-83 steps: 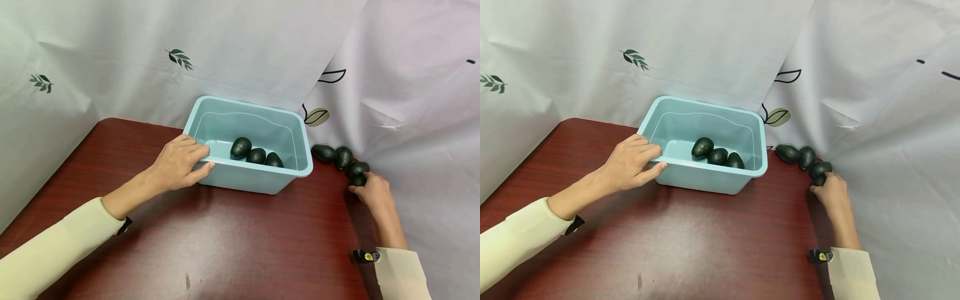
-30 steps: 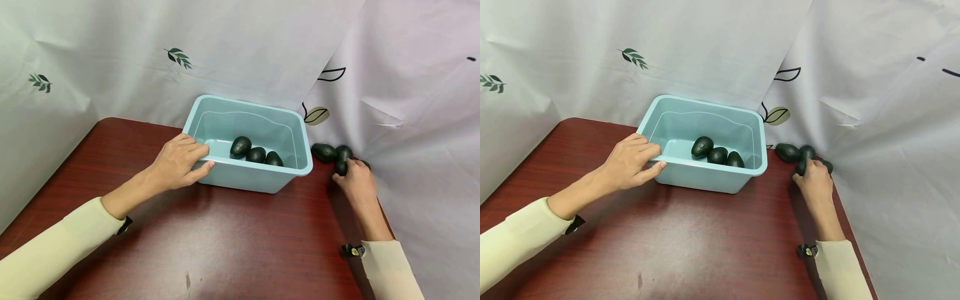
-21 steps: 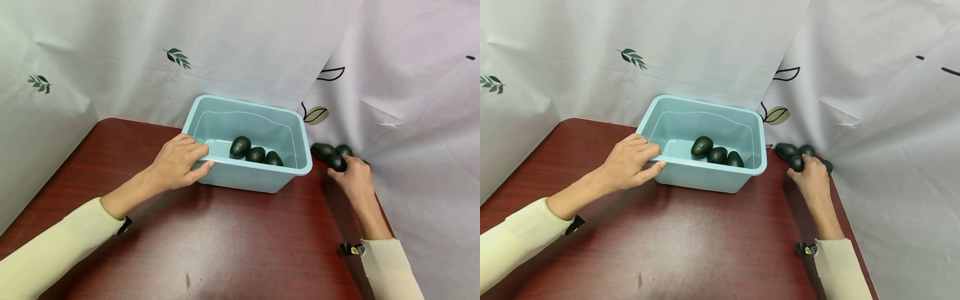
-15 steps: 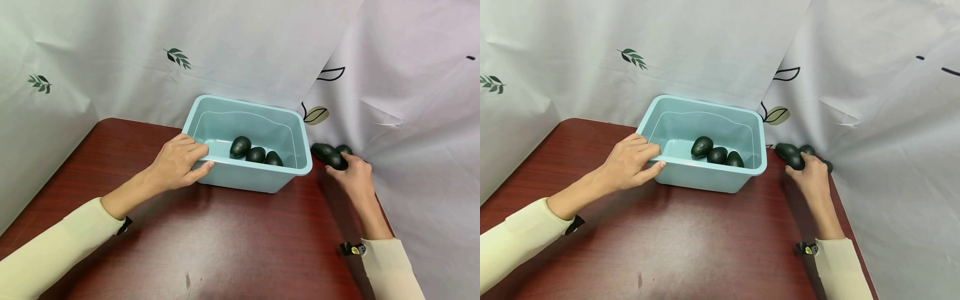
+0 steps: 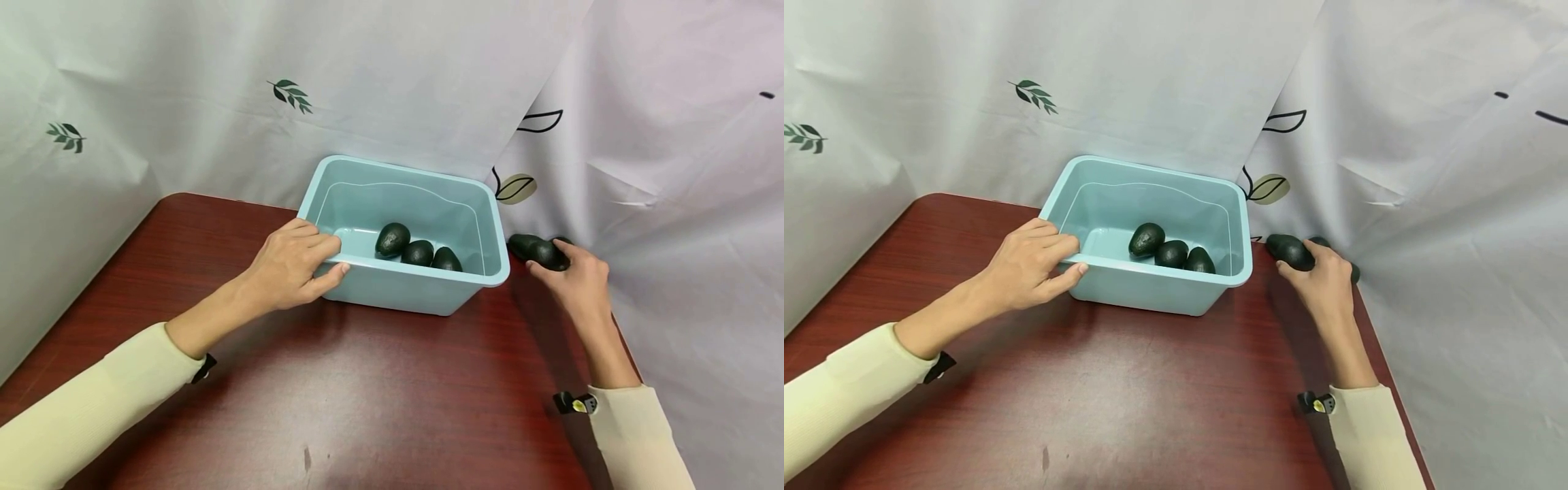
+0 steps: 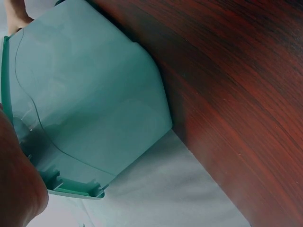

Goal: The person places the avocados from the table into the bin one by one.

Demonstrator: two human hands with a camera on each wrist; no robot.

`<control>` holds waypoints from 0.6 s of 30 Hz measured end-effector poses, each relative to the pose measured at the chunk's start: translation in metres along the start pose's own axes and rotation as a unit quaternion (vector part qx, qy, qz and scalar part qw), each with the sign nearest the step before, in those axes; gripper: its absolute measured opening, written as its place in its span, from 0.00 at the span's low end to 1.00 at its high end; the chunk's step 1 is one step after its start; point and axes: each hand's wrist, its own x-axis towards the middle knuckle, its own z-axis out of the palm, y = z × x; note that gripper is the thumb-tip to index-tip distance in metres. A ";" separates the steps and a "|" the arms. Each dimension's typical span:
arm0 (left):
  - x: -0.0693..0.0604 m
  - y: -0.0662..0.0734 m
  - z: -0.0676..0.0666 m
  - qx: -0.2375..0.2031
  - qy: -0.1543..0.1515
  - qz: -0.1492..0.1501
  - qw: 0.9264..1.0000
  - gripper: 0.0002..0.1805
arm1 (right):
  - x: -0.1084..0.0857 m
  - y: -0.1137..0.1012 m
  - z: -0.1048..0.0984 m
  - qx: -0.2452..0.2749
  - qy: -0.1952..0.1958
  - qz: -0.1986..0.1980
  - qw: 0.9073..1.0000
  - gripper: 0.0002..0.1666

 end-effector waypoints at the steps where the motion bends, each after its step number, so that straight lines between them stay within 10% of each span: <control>1: 0.000 0.000 0.000 0.002 0.000 0.001 1.000 0.23 | 0.000 -0.001 0.000 0.002 0.003 -0.001 1.000 0.42; 18: 0.001 0.001 -0.001 0.004 0.002 0.001 1.000 0.24 | 0.009 -0.022 -0.008 0.049 0.038 0.001 0.998 0.40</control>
